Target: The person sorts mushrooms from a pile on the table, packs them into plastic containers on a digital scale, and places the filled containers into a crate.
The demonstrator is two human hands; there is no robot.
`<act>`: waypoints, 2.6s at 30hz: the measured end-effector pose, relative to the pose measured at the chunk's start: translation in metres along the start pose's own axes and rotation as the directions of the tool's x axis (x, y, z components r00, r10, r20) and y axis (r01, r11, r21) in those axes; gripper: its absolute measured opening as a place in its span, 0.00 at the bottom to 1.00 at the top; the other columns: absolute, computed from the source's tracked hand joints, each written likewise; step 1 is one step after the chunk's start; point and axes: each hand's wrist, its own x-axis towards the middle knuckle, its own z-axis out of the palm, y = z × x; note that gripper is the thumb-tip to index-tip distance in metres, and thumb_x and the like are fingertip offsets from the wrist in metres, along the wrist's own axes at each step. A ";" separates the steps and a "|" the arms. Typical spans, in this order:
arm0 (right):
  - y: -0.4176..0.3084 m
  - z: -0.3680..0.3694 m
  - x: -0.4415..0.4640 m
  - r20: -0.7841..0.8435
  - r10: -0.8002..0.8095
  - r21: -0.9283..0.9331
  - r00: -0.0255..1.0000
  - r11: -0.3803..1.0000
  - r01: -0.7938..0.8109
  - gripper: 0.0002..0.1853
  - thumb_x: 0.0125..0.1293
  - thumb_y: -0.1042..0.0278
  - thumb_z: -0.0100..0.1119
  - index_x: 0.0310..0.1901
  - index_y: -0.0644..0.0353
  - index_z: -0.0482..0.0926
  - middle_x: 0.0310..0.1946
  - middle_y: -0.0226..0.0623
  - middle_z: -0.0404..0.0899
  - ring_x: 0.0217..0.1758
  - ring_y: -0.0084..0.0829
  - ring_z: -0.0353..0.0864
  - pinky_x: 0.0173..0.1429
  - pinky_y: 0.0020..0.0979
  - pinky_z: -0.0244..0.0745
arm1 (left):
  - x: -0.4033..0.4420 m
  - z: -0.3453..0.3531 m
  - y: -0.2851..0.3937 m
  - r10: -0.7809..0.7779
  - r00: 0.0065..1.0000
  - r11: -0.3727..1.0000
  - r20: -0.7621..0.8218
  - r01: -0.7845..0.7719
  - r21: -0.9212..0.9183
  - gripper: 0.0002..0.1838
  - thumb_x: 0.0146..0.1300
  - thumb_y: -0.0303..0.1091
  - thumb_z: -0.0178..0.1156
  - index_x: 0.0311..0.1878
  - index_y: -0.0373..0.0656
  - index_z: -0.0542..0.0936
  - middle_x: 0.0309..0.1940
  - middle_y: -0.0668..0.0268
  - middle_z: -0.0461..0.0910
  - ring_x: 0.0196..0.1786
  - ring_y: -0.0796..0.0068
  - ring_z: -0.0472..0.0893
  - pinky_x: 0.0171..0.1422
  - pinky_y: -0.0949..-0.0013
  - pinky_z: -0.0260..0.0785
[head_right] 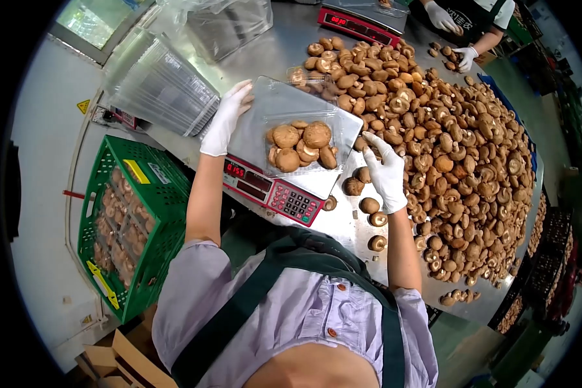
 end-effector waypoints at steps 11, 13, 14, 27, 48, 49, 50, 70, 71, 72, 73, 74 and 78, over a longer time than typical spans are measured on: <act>-0.004 -0.008 -0.011 -0.024 -0.019 -0.009 1.000 1.000 0.019 0.14 0.68 0.70 0.56 0.55 0.58 0.80 0.26 0.20 0.75 0.18 0.08 0.62 0.22 0.15 0.58 | -0.025 0.015 0.020 0.064 0.993 0.958 0.098 -0.034 -0.284 0.30 0.67 0.49 0.55 0.68 0.46 0.66 0.68 0.58 0.63 0.62 0.63 0.70 0.64 0.55 0.61; 0.001 -0.012 -0.013 -0.021 -0.001 0.008 1.000 1.000 0.001 0.14 0.69 0.70 0.56 0.54 0.59 0.80 0.24 0.20 0.73 0.18 0.09 0.62 0.23 0.15 0.58 | -0.033 0.011 0.019 0.082 0.996 0.991 0.021 -0.079 -0.113 0.29 0.67 0.50 0.54 0.67 0.46 0.69 0.67 0.61 0.66 0.63 0.65 0.70 0.66 0.56 0.59; 0.006 -0.014 -0.015 -0.022 0.014 0.025 1.000 1.000 -0.014 0.14 0.69 0.70 0.55 0.53 0.60 0.80 0.24 0.20 0.72 0.19 0.09 0.62 0.23 0.15 0.58 | -0.036 0.007 0.018 0.083 0.996 0.991 0.024 -0.080 -0.111 0.29 0.67 0.50 0.54 0.67 0.46 0.69 0.67 0.61 0.66 0.63 0.65 0.70 0.66 0.56 0.59; 0.040 -0.048 -0.042 -0.063 0.204 0.093 0.977 0.976 -0.198 0.12 0.68 0.72 0.54 0.50 0.64 0.81 0.40 0.30 0.82 0.42 0.18 0.76 0.51 0.21 0.71 | -0.043 -0.026 0.014 0.044 0.995 0.989 -0.089 -0.056 -0.135 0.25 0.67 0.47 0.56 0.62 0.42 0.73 0.62 0.64 0.72 0.61 0.67 0.72 0.64 0.61 0.60; 0.039 -0.047 -0.039 -0.049 0.232 0.107 0.972 0.968 -0.226 0.12 0.69 0.70 0.55 0.50 0.64 0.81 0.40 0.29 0.82 0.42 0.18 0.76 0.51 0.21 0.71 | -0.033 -0.009 0.027 0.038 0.998 0.994 -0.047 -0.043 -0.097 0.22 0.67 0.46 0.54 0.59 0.44 0.77 0.60 0.65 0.74 0.63 0.66 0.71 0.65 0.59 0.59; 0.039 -0.047 -0.039 -0.048 0.231 0.106 0.972 0.969 -0.225 0.12 0.69 0.70 0.55 0.50 0.64 0.81 0.40 0.29 0.82 0.42 0.18 0.76 0.51 0.21 0.71 | -0.030 -0.008 0.026 0.038 0.998 0.994 -0.047 -0.043 -0.099 0.22 0.67 0.46 0.54 0.59 0.44 0.77 0.60 0.65 0.74 0.63 0.66 0.71 0.65 0.59 0.59; 0.039 -0.046 -0.039 -0.047 0.220 0.099 0.974 0.972 -0.215 0.12 0.69 0.70 0.55 0.49 0.64 0.81 0.38 0.28 0.82 0.41 0.17 0.76 0.49 0.20 0.71 | -0.027 -0.005 0.024 0.017 1.000 0.995 -0.024 -0.020 -0.099 0.23 0.67 0.47 0.54 0.60 0.45 0.75 0.62 0.63 0.72 0.63 0.65 0.71 0.65 0.58 0.59; 0.007 0.006 -0.017 0.305 0.195 0.107 0.932 0.966 -0.237 0.24 0.72 0.52 0.52 0.58 0.64 0.72 0.42 0.36 0.81 0.36 0.25 0.83 0.40 0.23 0.78 | -0.149 0.036 -0.046 0.477 0.878 0.843 -0.047 -0.441 0.307 0.28 0.57 0.31 0.67 0.62 0.40 0.72 0.53 0.59 0.77 0.53 0.67 0.76 0.61 0.67 0.67; 0.027 0.017 -0.011 0.336 0.155 0.104 0.929 0.974 -0.200 0.21 0.72 0.54 0.52 0.55 0.65 0.74 0.37 0.35 0.80 0.34 0.25 0.83 0.36 0.23 0.78 | -0.157 0.036 -0.045 0.203 0.979 0.979 -0.017 -0.203 0.036 0.29 0.61 0.33 0.65 0.64 0.40 0.69 0.49 0.62 0.78 0.46 0.73 0.78 0.52 0.72 0.71; 0.046 0.023 -0.007 0.327 0.198 0.123 0.924 0.961 -0.249 0.17 0.72 0.60 0.52 0.52 0.66 0.74 0.33 0.33 0.79 0.34 0.25 0.82 0.36 0.24 0.77 | -0.159 0.033 -0.053 0.048 0.999 0.997 0.003 -0.048 0.060 0.25 0.64 0.35 0.63 0.62 0.39 0.70 0.40 0.66 0.79 0.35 0.80 0.78 0.37 0.79 0.71; 0.033 0.022 -0.010 0.334 0.229 0.171 0.914 0.939 -0.297 0.17 0.71 0.61 0.53 0.53 0.66 0.74 0.33 0.32 0.79 0.34 0.25 0.82 0.36 0.24 0.77 | -0.161 0.031 -0.052 -0.030 0.999 0.998 0.039 0.028 0.051 0.22 0.65 0.36 0.62 0.59 0.39 0.71 0.35 0.67 0.78 0.31 0.81 0.77 0.32 0.79 0.70; 0.019 0.022 -0.015 0.352 0.253 0.214 0.901 0.915 -0.341 0.17 0.71 0.63 0.53 0.53 0.67 0.74 0.33 0.32 0.79 0.34 0.24 0.82 0.37 0.24 0.77 | -0.165 0.031 -0.051 -0.105 0.992 0.994 0.065 0.102 0.040 0.20 0.65 0.37 0.62 0.56 0.39 0.71 0.31 0.67 0.78 0.27 0.83 0.76 0.28 0.79 0.69; 0.024 0.022 -0.022 0.375 0.203 0.323 0.904 0.886 -0.333 0.13 0.68 0.69 0.55 0.51 0.67 0.74 0.38 0.35 0.80 0.37 0.26 0.82 0.42 0.25 0.79 | -0.178 0.041 -0.054 -0.051 0.997 0.963 0.063 0.066 -0.261 0.11 0.68 0.33 0.56 0.49 0.39 0.71 0.27 0.66 0.77 0.23 0.80 0.77 0.25 0.76 0.70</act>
